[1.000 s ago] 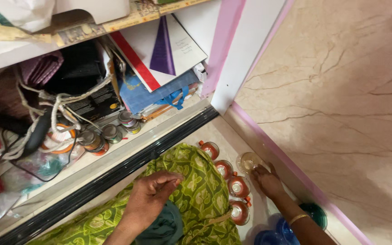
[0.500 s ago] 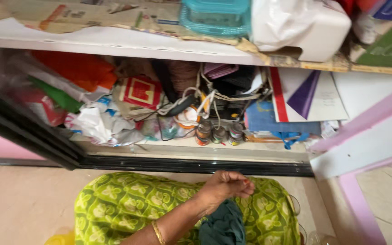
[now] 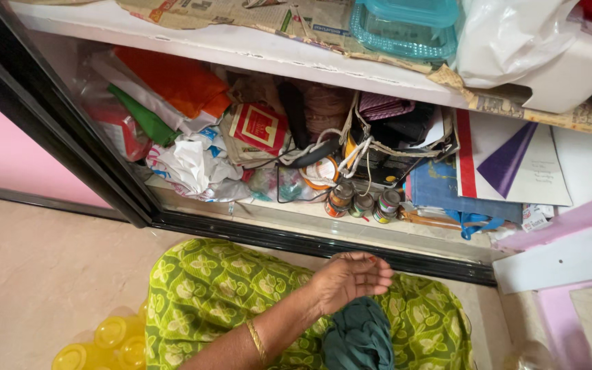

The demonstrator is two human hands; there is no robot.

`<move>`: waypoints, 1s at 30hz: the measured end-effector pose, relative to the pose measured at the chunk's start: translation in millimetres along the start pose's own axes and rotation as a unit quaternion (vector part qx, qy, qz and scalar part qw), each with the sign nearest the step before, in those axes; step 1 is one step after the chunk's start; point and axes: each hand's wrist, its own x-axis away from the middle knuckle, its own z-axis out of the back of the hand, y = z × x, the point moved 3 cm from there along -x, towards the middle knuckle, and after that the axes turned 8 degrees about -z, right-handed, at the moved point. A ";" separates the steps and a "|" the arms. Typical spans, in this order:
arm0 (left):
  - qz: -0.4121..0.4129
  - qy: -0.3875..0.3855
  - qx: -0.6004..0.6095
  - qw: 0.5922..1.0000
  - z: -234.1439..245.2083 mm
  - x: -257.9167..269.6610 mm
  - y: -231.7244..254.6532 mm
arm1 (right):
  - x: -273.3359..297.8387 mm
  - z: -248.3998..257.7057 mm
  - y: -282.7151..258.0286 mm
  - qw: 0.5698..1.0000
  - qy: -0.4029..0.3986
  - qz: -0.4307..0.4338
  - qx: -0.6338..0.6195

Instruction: The person sits on the floor and wipes several small glass bowls and jars with a cloth, then places them on a shelf inside an open cabinet. The person handles each item one at a time, wiping the exterior and interior surfaces before stacking them.

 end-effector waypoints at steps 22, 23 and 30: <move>-0.105 0.092 0.231 0.963 28.7 55.8 49.9 | -16.6 55.2 -269.0 0.962 -0.117 0.237 -0.075; -0.114 0.078 0.230 0.963 30.7 56.0 53.7 | -19.0 46.0 -255.5 0.972 -0.164 0.163 -0.053; -0.091 0.028 0.240 0.966 28.0 57.6 54.9 | 5.6 -25.6 -201.3 0.948 -0.227 0.214 0.055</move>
